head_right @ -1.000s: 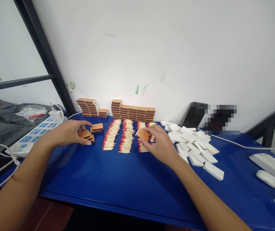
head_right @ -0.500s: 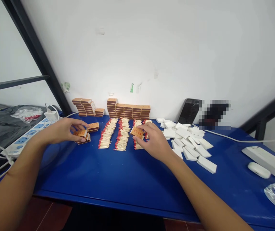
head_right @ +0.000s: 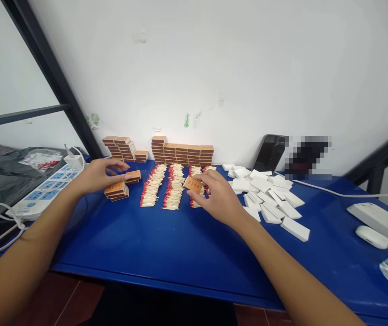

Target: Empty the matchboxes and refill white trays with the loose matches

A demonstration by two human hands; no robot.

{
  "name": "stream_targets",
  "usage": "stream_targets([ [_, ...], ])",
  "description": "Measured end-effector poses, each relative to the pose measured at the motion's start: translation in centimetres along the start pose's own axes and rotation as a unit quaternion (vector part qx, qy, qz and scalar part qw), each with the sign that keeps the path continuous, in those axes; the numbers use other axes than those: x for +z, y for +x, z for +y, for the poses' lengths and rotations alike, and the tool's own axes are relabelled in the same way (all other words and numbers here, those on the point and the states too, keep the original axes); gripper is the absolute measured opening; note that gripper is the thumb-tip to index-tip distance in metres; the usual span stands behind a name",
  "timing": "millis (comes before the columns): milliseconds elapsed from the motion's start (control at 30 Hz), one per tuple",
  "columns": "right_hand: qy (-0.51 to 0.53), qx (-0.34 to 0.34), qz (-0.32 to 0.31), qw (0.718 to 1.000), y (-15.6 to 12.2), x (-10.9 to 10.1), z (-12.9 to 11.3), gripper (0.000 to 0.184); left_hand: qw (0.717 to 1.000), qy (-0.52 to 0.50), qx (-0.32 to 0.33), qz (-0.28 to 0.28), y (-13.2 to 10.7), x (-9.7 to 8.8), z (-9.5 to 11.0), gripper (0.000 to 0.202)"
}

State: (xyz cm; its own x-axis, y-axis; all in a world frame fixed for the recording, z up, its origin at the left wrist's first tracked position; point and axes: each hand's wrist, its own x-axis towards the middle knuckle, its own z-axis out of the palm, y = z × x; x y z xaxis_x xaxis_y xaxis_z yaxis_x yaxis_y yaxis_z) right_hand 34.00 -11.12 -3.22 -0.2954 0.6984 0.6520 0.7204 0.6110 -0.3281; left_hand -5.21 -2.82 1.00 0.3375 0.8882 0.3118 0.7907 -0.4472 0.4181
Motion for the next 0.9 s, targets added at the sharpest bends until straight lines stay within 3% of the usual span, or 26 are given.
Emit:
stream_targets([
  [133,-0.013,0.013,0.001,1.000,0.0,0.1,0.5,0.029,0.999,-0.023,-0.040,-0.014,0.7,0.2,-1.1,0.060],
  [533,-0.015,0.017,0.002,1.000,0.1,-0.2,0.6,0.029,0.998,-0.044,-0.054,0.006,0.7,-0.1,-1.2,0.059],
  [900,-0.007,0.012,-0.002,1.000,0.2,-0.4,0.3,0.028,0.995,-0.059,-0.070,-0.039,1.7,0.6,-1.9,0.062],
])
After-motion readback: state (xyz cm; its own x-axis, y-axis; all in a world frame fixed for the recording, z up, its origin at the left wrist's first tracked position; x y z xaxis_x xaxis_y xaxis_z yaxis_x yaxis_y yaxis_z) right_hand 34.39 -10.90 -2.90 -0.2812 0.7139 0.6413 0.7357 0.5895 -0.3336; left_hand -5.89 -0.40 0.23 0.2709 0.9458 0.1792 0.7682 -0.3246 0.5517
